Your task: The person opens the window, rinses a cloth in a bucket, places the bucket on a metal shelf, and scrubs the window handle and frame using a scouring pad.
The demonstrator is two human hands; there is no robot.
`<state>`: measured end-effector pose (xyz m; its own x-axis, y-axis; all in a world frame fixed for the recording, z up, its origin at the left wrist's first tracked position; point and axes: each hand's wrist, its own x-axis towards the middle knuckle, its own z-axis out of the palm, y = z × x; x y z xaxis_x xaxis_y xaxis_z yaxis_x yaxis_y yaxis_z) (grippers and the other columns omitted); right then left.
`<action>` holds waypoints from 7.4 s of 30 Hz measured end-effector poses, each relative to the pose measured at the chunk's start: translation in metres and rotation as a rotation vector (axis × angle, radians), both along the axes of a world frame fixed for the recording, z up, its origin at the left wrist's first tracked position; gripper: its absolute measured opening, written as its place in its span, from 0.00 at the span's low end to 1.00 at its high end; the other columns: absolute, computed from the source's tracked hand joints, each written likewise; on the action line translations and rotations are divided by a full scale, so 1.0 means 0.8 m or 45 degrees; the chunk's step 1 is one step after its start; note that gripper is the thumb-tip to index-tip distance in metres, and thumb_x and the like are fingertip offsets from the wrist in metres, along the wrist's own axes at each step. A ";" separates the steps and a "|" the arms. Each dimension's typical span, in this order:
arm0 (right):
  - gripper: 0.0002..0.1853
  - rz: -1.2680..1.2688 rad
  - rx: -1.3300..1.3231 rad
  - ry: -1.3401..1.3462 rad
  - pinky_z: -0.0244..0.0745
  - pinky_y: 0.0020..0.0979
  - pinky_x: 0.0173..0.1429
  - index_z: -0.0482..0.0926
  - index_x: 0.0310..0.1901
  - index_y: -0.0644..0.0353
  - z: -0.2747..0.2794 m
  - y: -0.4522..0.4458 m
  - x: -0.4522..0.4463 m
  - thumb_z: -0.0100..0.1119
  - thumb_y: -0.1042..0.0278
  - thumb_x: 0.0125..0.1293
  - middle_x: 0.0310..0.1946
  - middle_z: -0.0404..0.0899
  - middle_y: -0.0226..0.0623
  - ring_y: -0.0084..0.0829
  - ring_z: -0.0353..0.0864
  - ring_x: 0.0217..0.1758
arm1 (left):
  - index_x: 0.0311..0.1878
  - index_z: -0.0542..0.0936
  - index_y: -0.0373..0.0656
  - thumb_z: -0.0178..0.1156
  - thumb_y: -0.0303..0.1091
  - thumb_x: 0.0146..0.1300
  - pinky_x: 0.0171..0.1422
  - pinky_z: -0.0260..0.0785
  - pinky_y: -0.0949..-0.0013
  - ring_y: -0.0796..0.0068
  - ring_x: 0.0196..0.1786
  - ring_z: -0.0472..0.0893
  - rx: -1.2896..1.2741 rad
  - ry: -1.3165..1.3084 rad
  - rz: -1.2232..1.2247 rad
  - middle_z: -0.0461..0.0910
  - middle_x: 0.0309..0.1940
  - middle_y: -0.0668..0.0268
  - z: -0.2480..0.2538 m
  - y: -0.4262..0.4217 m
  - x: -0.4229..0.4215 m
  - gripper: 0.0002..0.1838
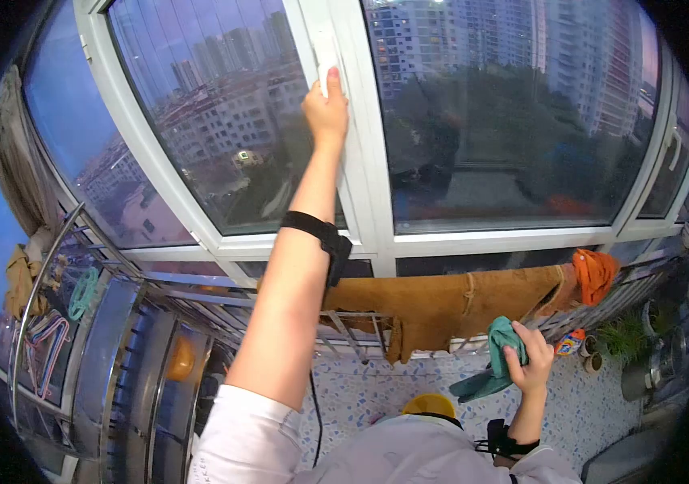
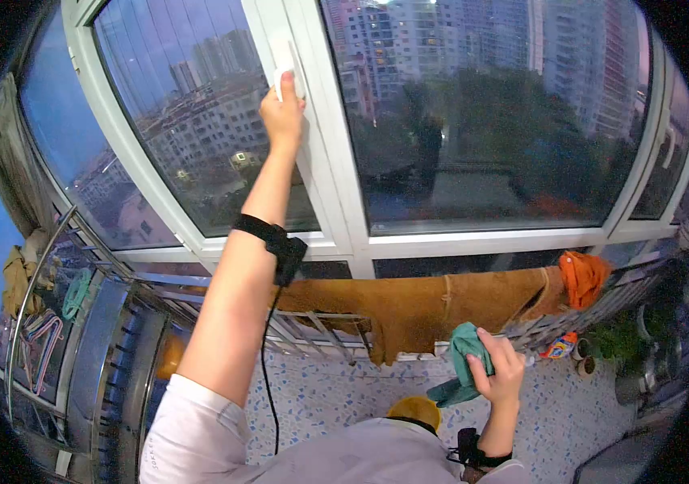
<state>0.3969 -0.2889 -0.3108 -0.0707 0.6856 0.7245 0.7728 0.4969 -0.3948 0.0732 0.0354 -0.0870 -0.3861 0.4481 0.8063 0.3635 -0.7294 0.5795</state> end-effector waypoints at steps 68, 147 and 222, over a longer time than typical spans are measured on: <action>0.15 0.627 -0.557 -0.587 0.74 0.44 0.43 0.77 0.50 0.55 -0.022 -0.032 -0.090 0.59 0.72 0.61 0.39 0.78 0.47 0.52 0.78 0.41 | 0.73 0.56 0.43 0.60 0.30 0.61 0.58 0.68 0.58 0.54 0.55 0.74 -1.164 0.316 0.708 0.69 0.61 0.51 -0.436 -0.727 -0.165 0.37; 0.22 1.534 -1.093 -1.865 0.66 0.48 0.66 0.75 0.59 0.50 -1.035 -0.004 -0.090 0.56 0.67 0.61 0.63 0.68 0.43 0.45 0.67 0.66 | 0.42 0.84 0.46 0.55 0.30 0.53 0.63 0.66 0.52 0.57 0.57 0.77 -1.888 -0.745 -0.377 0.79 0.54 0.58 -1.112 -0.822 0.491 0.13; 0.43 1.093 -1.358 -1.435 0.69 0.45 0.61 0.62 0.60 0.62 -0.974 -0.061 -0.075 0.76 0.64 0.41 0.52 0.72 0.49 0.53 0.72 0.57 | 0.33 0.83 0.44 0.52 0.34 0.56 0.48 0.75 0.59 0.61 0.42 0.82 -1.889 -0.779 -0.317 0.83 0.41 0.65 -1.119 -0.807 0.487 0.11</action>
<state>0.3373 -0.3376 -1.0898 -0.7312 0.2878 -0.6184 0.5567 0.7757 -0.2973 0.4628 -0.6098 -0.9819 -0.2725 0.7467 -0.6068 -0.2087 0.5698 0.7948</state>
